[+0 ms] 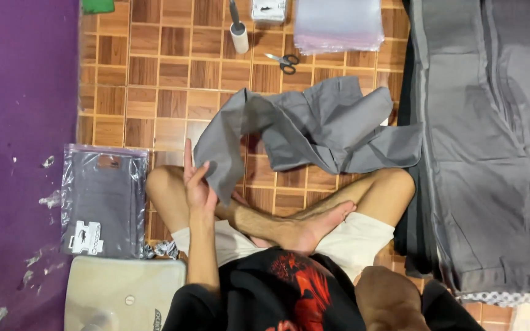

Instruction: Folding a pair of trousers and using scissors to trim loose threads to prepare them for packaging.

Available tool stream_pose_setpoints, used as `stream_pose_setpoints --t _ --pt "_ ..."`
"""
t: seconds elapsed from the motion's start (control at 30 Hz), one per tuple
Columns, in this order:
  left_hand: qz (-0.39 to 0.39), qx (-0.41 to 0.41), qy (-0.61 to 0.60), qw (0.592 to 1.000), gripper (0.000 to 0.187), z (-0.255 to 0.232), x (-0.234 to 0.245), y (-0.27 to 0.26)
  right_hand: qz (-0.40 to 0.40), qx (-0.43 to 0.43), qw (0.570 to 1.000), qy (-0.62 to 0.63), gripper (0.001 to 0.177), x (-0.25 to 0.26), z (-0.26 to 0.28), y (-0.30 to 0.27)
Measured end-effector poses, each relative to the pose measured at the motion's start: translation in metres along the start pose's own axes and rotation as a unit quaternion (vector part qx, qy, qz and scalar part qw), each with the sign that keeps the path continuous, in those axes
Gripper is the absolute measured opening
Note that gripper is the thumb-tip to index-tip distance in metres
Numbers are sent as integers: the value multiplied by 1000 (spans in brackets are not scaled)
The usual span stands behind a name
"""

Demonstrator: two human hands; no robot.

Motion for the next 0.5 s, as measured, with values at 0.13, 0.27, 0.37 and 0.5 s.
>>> stream_pose_setpoints --t 0.13,0.27,0.37,0.5 --pt "13 -42 39 998 85 -28 -24 -23 32 55 982 180 52 21 6 -13" --pt "53 -57 47 996 103 -22 -64 -39 57 96 927 358 58 52 -24 3" --pt "149 -48 198 968 107 11 -132 -90 111 105 878 454 61 72 -74 47" --pt "521 -78 329 783 44 93 -212 -177 -25 -176 896 -408 50 141 -207 46"
Point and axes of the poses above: each hand's wrist, its own y-axis towards the middle knuckle, its own x-axis out of the back of the hand, z = x × y, the point moved 9 cm from there along y, towards the middle knuckle, and after that the axes turned 4 degrees about y, right-handed, at the moved point
